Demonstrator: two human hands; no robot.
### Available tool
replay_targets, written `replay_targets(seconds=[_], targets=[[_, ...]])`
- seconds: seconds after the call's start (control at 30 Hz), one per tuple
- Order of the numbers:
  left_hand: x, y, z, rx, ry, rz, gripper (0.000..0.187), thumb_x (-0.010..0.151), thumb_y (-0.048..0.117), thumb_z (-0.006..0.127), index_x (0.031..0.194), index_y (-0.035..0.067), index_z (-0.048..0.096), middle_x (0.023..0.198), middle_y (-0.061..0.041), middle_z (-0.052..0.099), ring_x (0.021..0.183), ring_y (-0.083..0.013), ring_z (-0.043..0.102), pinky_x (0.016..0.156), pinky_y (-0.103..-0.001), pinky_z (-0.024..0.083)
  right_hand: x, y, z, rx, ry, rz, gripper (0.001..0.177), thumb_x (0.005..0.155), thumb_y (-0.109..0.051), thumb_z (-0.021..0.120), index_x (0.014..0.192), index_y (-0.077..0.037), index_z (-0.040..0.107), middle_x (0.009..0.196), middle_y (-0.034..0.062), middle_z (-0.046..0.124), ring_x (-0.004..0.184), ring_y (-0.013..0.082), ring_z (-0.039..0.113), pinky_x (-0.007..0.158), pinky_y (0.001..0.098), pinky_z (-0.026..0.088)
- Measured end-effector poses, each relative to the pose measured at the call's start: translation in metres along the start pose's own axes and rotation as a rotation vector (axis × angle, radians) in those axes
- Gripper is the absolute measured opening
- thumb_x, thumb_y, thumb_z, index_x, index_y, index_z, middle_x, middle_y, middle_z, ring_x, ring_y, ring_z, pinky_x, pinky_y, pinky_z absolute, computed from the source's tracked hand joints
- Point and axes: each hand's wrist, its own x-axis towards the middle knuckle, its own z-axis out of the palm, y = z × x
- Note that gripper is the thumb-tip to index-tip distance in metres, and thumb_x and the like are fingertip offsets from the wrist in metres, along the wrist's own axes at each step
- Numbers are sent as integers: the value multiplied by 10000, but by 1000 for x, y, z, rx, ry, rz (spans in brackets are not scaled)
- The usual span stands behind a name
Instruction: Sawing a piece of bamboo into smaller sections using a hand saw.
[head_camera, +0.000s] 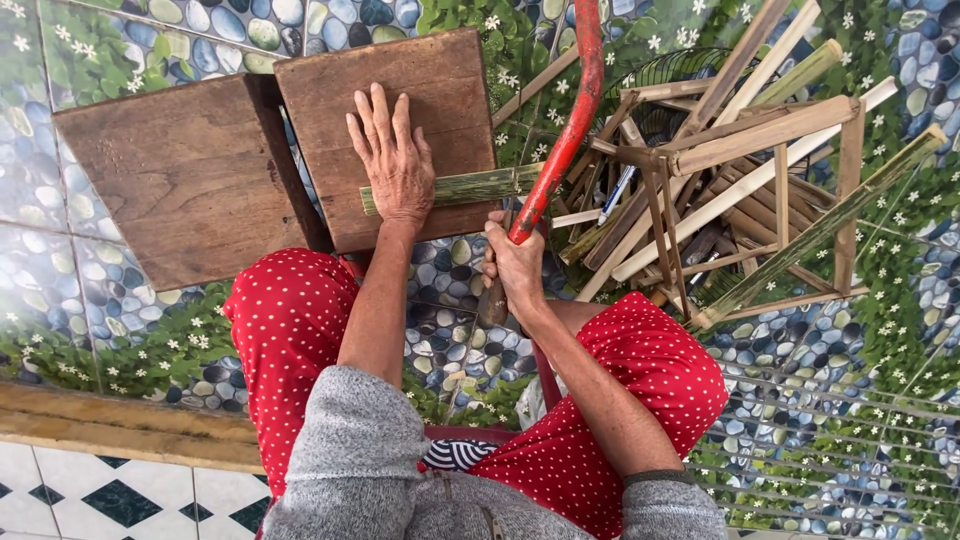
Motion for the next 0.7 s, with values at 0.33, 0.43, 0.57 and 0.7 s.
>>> replay_targets(seconds=[0.33,0.43,0.57,0.7], targets=[[0,1,0,12,-14,-8,450,1154,122,608,1574,80,453,1669,-183,191,1559,-413,161,1318,-586,198,-1,0,0,6,-5,-4,120,992,-88,622,1111,-94,608,585,44,444,360,117,428,299,288,368],[0,0,0,16,-13,-1,462,1154,127,614,1580,77,444,1671,-187,182,1562,-414,155,1320,-590,198,1,1,0,7,1,-2,111,990,-95,631,1099,-95,612,575,43,448,352,113,426,292,283,369],[0,0,1,10,-16,-8,453,1155,127,606,1578,84,449,1672,-180,181,1563,-409,153,1322,-590,192,3,5,-2,19,1,2,112,989,-92,627,1100,-103,622,577,45,446,354,119,420,298,291,361],[0,0,1,-3,-2,-6,445,1148,119,603,1567,78,460,1668,-183,196,1561,-413,161,1318,-593,200,2,2,0,5,14,8,117,979,-92,624,1096,-105,621,573,47,450,352,117,413,297,288,355]])
